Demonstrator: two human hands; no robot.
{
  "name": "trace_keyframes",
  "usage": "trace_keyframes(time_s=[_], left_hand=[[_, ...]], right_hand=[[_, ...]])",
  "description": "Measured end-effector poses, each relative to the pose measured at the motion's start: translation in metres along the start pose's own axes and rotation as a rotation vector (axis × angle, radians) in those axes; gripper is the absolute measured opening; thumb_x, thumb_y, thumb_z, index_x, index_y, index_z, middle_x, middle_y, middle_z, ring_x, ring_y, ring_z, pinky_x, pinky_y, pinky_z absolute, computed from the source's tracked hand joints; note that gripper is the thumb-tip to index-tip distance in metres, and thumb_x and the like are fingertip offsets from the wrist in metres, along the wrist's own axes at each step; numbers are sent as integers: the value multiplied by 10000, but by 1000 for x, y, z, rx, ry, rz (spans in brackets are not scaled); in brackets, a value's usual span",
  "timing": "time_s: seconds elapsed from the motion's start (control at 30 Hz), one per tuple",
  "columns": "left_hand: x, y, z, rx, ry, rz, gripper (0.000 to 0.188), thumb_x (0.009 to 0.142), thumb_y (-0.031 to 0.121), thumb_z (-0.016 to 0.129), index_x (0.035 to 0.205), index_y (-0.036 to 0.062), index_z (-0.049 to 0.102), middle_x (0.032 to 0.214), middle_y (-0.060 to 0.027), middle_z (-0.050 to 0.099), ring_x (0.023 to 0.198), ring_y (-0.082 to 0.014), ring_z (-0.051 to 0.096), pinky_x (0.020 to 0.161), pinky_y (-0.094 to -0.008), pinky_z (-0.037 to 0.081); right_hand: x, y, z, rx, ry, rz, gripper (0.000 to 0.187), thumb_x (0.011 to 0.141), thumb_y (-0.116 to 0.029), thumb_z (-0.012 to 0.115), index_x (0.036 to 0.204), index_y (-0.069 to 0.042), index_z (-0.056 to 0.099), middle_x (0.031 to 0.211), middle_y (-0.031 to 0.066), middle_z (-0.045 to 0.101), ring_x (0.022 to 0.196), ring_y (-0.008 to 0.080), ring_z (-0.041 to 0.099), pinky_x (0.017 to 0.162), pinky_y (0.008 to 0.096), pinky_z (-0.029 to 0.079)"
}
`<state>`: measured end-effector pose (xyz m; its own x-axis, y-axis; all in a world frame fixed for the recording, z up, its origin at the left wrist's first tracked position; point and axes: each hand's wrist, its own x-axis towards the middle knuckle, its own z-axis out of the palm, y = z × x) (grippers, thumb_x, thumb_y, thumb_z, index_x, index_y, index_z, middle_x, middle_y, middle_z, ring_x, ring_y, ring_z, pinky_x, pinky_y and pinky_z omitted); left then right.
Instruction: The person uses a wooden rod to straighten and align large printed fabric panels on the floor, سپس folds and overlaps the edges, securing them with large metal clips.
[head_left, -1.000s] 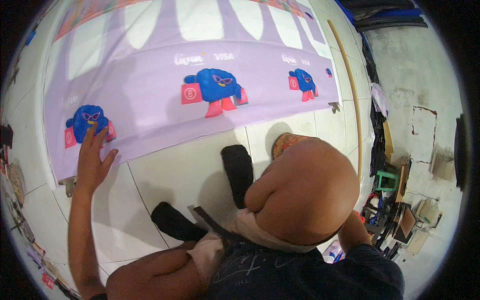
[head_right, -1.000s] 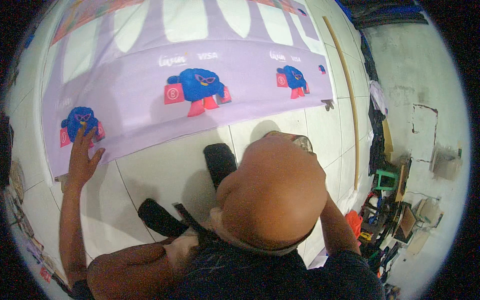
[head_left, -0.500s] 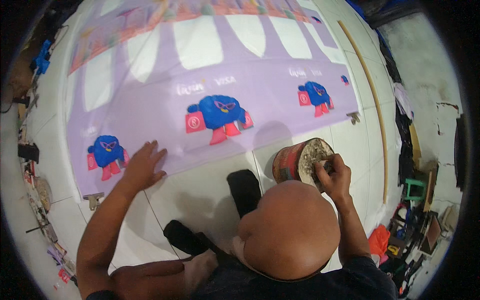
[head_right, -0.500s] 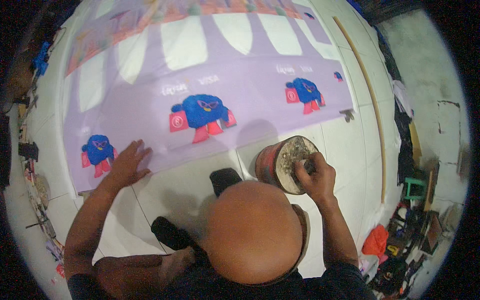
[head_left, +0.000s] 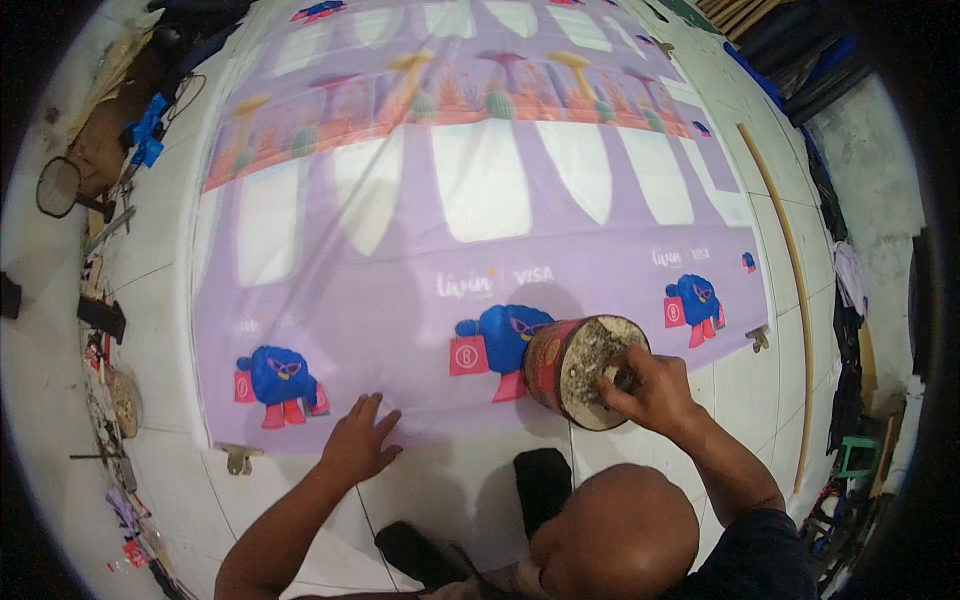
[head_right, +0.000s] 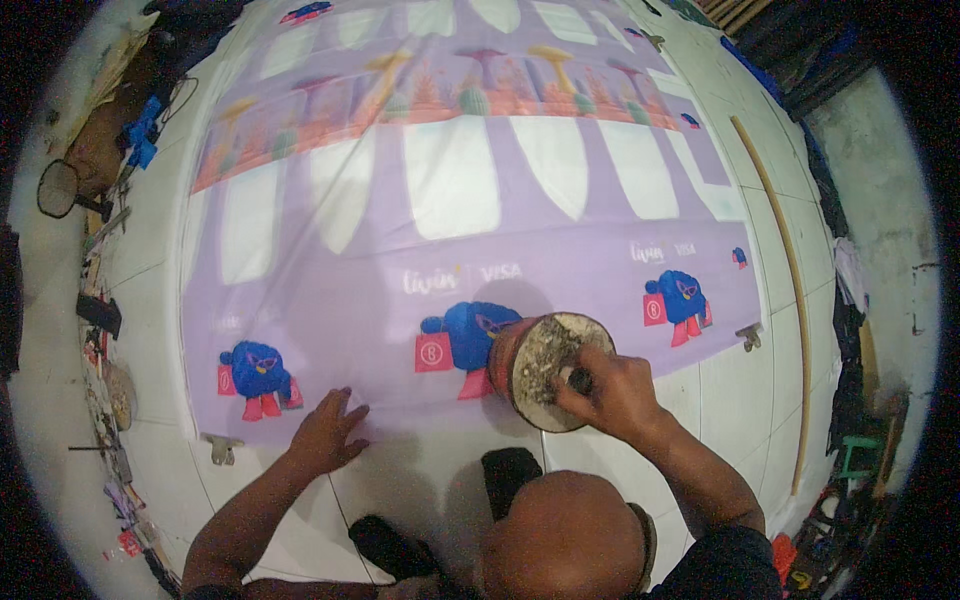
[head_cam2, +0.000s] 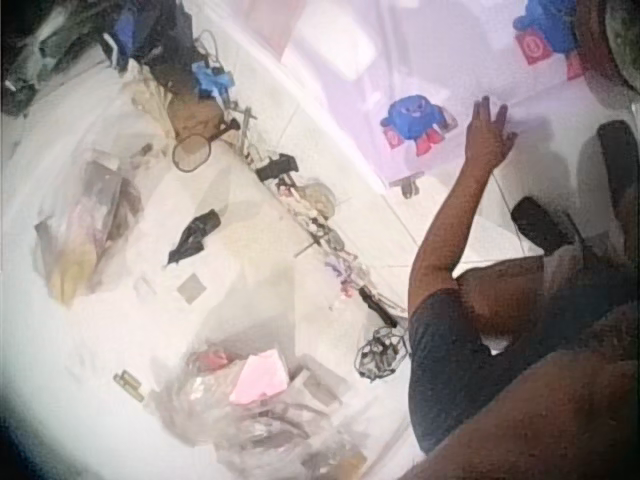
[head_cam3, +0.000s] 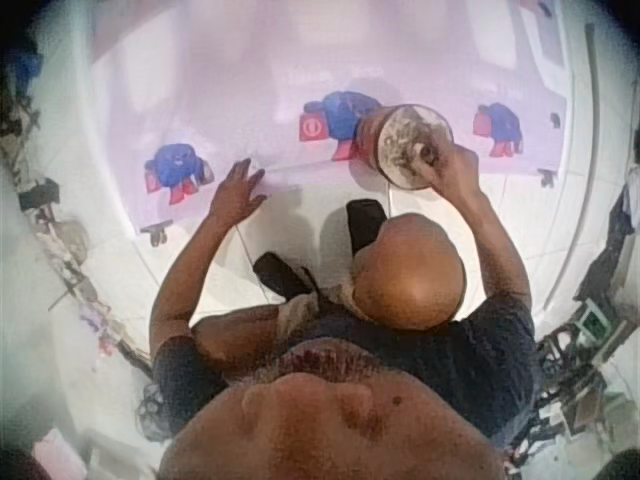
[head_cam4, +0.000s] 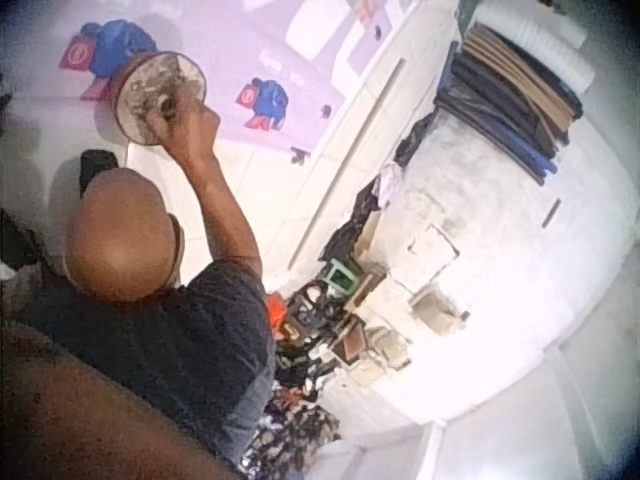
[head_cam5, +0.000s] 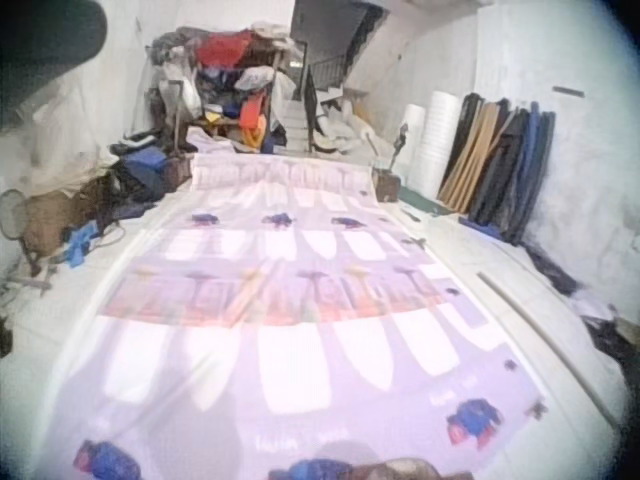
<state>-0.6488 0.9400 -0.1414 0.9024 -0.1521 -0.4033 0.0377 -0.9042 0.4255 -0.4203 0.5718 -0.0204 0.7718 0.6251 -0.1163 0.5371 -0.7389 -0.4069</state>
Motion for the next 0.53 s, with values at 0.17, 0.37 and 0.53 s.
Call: trace_keyframes(time_s=[0.17, 0.37, 0.53], left_hand=[[7, 12, -13, -68, -5, -46, 617, 778, 373, 753, 1281, 73, 560, 1432, -290, 351, 1334, -497, 327, 1087, -546, 354], [13, 16, -14, -77, -158, -145, 734, 753, 465, 753, 1334, 74, 534, 1458, -314, 297, 1375, -494, 252, 1103, -547, 318], [10, 37, -83, -76, -323, -311, 775, 806, 557, 673, 1420, 133, 464, 1576, -188, 184, 1445, -440, 160, 1171, -550, 189]], right_hand=[[5, 2, 5, 31, -4, 8, 389, 700, -279, 840, 928, -24, 655, 708, 122, 684, 610, 238, 700, 567, 328, 569], [9, -4, 0, 114, -356, 347, 547, 787, -407, 754, 1110, -39, 510, 1003, 223, 665, 923, 376, 672, 775, 454, 538], [-9, -25, -46, 147, -466, 264, 738, 804, -415, 756, 1357, -129, 358, 1146, 223, 640, 1060, 328, 649, 915, 451, 497]])
